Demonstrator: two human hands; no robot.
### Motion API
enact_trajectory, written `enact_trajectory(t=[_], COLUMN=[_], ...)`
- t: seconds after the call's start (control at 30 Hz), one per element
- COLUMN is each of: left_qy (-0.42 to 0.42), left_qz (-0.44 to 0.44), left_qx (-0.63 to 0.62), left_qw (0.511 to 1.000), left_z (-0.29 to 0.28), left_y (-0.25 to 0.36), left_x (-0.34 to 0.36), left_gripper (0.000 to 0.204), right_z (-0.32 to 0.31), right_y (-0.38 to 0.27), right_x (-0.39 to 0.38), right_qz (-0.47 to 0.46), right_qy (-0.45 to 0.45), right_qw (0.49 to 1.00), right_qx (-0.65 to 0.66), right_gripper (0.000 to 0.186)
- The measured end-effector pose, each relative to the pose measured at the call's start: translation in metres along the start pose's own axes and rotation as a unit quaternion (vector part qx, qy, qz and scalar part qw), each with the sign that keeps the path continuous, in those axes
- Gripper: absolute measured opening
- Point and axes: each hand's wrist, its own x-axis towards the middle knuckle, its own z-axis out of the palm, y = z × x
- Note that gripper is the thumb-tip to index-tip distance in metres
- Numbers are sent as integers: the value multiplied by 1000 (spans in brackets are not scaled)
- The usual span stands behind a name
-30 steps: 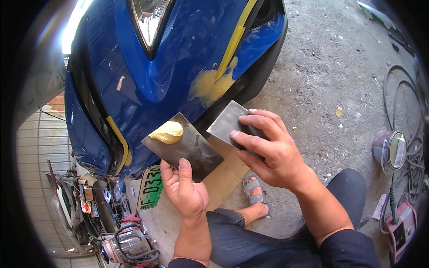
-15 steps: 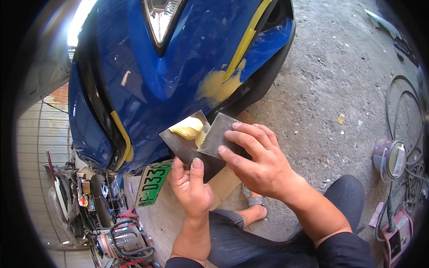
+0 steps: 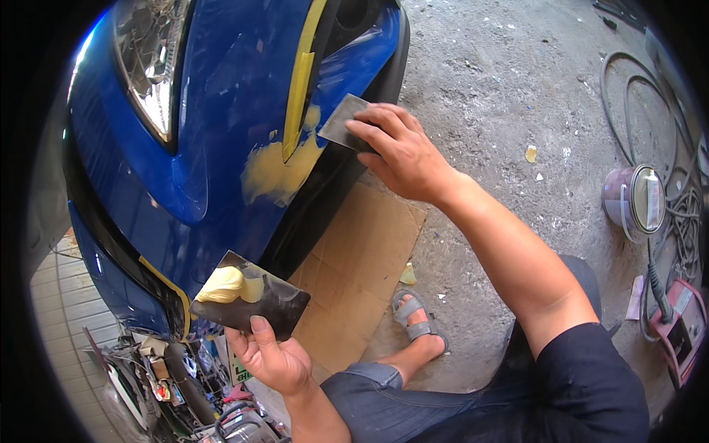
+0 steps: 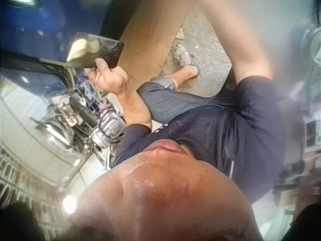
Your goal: The person applies yellow filler to a blue car bumper and sands the surface smooth using sandpaper.
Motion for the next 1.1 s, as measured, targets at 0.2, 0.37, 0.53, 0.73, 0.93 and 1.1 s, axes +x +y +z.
enact_trajectory(t=[0.2,0.37,0.53,0.73,0.93,1.1], left_qy=[30,13,18,17,3,4], left_qz=[-27,-37,-40,-49,-44,-48], left_qx=[-11,-5,4,-7,-15,-19], left_qw=[999,999,999,999,999,999], left_z=[-3,-13,-15,-15,-14,-16], left_y=[-4,-7,-12,-14,-14,-15], left_x=[-3,-3,-3,0,0,-2], left_gripper=[37,39,39,37,37,38], right_z=[17,26,28,22,22,28], right_y=[22,31,37,40,38,42], right_x=[19,28,31,24,31,33], right_qz=[-48,-87,-112,-100,-113,-113], right_qy=[-36,-28,-43,-64,-40,-49], right_qw=[998,994,992,992,992,992], right_qx=[-23,-61,-33,-39,-31,-18], right_gripper=[43,51,51,48,46,43])
